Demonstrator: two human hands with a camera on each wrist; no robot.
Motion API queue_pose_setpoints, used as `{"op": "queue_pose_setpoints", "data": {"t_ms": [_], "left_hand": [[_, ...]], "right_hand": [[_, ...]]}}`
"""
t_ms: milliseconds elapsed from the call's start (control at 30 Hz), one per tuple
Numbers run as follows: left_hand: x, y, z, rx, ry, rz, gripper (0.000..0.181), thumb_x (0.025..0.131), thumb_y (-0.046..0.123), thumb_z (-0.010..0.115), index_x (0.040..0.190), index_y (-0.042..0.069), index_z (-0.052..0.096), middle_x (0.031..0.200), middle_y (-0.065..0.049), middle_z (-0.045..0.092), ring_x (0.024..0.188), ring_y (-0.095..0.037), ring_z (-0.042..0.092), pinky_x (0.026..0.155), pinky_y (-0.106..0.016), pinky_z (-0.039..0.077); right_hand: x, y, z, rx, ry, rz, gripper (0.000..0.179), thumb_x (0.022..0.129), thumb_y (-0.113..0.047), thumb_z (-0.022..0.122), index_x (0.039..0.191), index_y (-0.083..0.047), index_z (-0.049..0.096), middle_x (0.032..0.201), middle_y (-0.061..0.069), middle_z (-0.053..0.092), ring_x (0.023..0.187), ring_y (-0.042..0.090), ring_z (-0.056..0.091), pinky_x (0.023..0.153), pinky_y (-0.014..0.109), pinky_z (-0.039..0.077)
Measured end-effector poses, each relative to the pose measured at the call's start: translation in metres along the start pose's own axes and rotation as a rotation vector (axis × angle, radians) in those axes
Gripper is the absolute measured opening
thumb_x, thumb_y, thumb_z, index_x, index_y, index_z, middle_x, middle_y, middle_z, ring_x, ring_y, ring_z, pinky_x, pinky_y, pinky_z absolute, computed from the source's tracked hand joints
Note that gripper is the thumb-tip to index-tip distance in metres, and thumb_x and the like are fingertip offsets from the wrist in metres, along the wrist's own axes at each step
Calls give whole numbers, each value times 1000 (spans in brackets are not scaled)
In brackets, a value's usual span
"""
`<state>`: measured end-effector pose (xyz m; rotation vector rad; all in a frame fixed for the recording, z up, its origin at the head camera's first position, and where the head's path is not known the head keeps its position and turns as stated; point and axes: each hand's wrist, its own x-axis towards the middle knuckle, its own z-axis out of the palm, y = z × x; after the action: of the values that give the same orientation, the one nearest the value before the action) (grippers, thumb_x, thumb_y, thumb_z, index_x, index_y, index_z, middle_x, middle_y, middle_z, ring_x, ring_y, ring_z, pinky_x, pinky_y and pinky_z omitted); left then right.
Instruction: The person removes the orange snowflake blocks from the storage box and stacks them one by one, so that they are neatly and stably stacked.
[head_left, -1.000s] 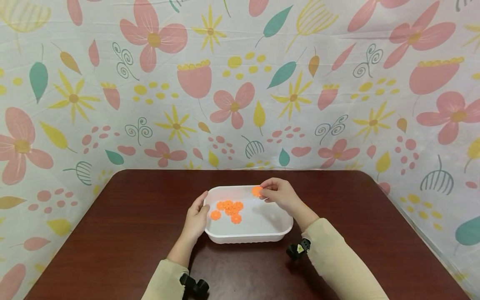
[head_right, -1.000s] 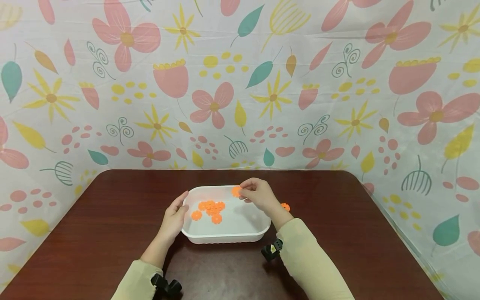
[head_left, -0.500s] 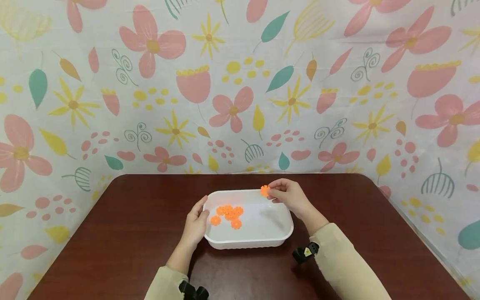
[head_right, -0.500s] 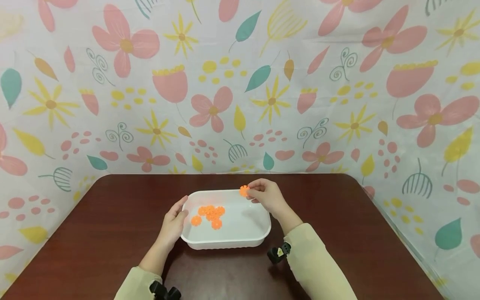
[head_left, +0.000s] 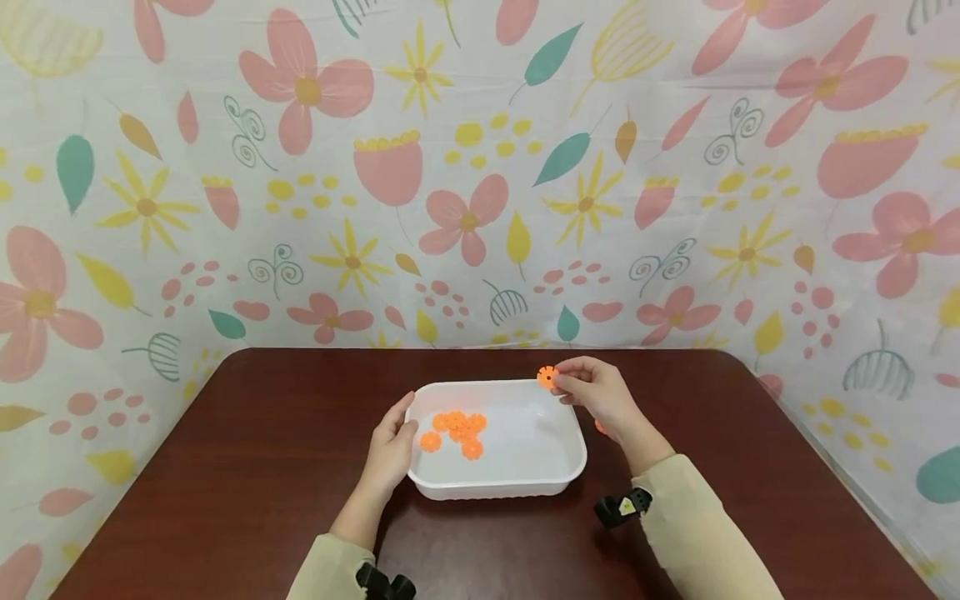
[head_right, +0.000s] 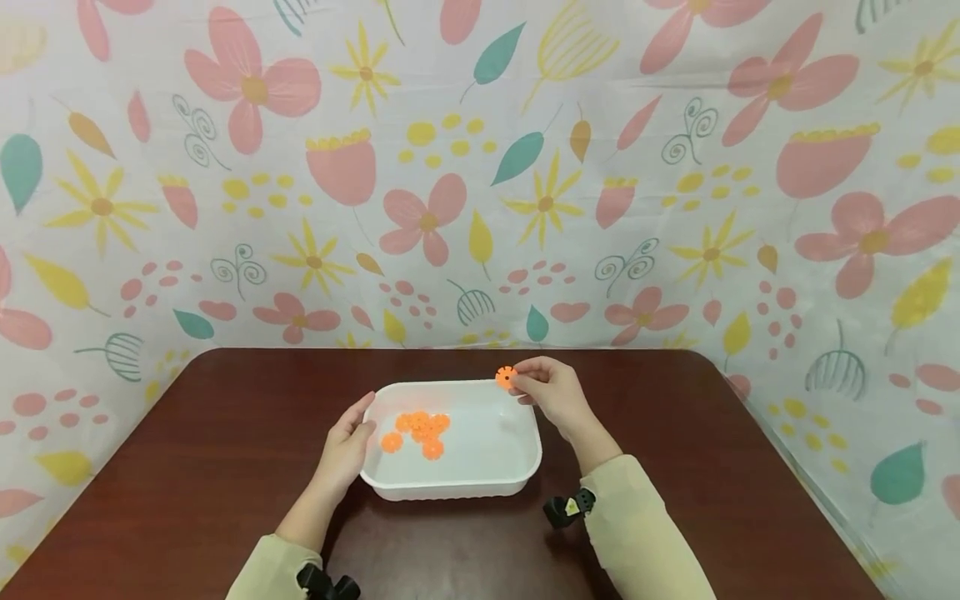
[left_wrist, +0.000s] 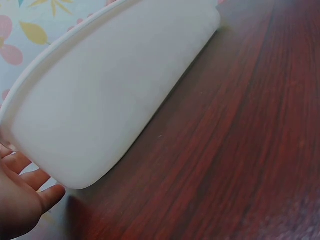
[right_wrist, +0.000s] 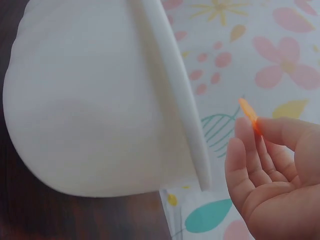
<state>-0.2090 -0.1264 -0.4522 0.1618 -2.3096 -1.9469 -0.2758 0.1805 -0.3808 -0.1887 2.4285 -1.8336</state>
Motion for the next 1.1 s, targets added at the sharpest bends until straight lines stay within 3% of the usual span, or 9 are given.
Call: {"op": "queue_pose_setpoints", "data": {"t_ms": [267, 767, 1100], "left_hand": [[1, -1, 0, -3, -6, 8, 47, 97, 10, 42, 144, 10, 40, 152, -15, 33, 139, -32, 30, 112, -51, 27], [2, -1, 1, -9, -8, 4, 47, 98, 11, 42, 144, 11, 39, 151, -14, 34, 137, -31, 34, 110, -51, 31], [1, 0, 0, -4, -5, -5, 47, 97, 11, 42, 144, 11, 40, 151, -14, 35, 135, -30, 37, 109, -50, 33]], "right_hand": [[-4, 9, -8, 63, 47, 21, 32, 90, -13, 64, 115, 5, 56, 88, 1, 65, 77, 10, 67, 72, 29, 57], [-15, 39, -23, 100, 120, 57, 42, 90, -20, 64, 121, 6, 52, 89, -2, 62, 78, 6, 67, 75, 27, 57], [-21, 53, -29, 179, 156, 54, 39, 89, -19, 66, 117, 5, 53, 85, -6, 63, 77, 8, 68, 73, 26, 57]]}}
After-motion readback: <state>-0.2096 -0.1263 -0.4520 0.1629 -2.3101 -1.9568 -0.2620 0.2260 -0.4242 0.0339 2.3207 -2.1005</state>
